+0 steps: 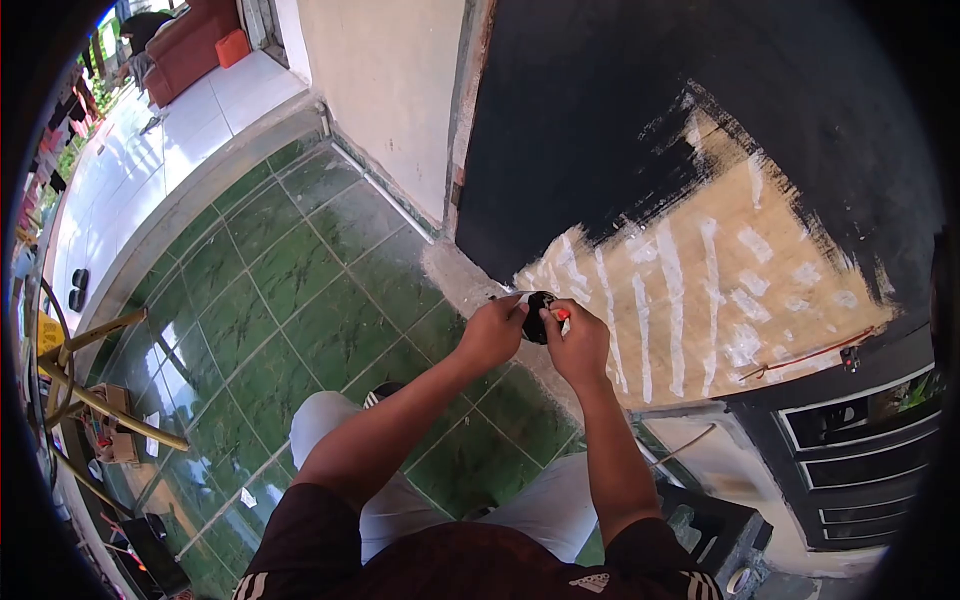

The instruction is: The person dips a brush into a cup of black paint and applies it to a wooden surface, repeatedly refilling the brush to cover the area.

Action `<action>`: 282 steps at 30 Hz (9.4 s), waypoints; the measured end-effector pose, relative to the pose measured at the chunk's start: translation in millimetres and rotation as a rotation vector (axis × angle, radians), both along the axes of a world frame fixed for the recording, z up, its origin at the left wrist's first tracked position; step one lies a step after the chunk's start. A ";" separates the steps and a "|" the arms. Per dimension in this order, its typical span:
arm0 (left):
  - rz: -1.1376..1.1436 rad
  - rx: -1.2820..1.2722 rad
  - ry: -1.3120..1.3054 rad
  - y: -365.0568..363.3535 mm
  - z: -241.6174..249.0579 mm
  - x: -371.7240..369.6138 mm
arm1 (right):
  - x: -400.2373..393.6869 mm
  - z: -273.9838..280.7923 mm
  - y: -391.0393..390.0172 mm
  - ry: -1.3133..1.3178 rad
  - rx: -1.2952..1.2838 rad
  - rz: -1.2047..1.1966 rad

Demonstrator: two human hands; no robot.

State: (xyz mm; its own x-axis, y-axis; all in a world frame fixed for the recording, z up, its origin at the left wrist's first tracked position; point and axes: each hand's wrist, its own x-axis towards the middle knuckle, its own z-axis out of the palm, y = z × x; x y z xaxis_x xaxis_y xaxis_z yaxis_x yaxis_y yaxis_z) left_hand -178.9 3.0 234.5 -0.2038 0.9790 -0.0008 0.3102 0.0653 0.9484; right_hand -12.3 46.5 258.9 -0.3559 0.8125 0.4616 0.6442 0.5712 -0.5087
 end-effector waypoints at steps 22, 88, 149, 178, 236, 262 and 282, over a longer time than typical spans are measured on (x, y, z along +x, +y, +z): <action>0.060 -0.061 -0.117 -5.6 2.9 11.5 | 23.0 84.1 -24.3 0.213 -0.064 0.001; 0.102 -0.109 -0.072 17.9 -6.4 17.8 | 113.1 33.3 11.9 0.404 -0.559 0.113; 0.098 -0.176 -0.350 -12.3 -9.2 14.2 | 65.7 81.4 75.7 -0.803 0.500 0.335; 0.042 -0.151 -0.389 -3.7 -5.0 36.9 | 75.7 264.3 84.9 -0.301 0.852 0.019; 0.058 -0.084 -0.363 -6.4 -7.7 33.5 | -3.7 268.4 126.9 -0.114 0.445 0.018; 0.128 -0.019 -0.269 -8.3 -16.7 32.9 | -24.7 276.3 108.2 -0.567 1.114 -0.030; 0.147 0.010 -0.274 6.5 -32.9 42.9 | 17.9 221.8 103.3 -0.498 1.168 0.027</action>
State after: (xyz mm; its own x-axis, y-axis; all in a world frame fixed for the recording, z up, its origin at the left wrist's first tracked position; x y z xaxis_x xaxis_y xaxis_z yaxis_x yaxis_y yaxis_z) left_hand -136.0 9.5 201.7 -0.3368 0.9393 -0.0656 0.0308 0.0806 0.9963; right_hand 5.6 149.8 480.7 -0.7062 0.0035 0.7080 0.6015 0.5304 0.5974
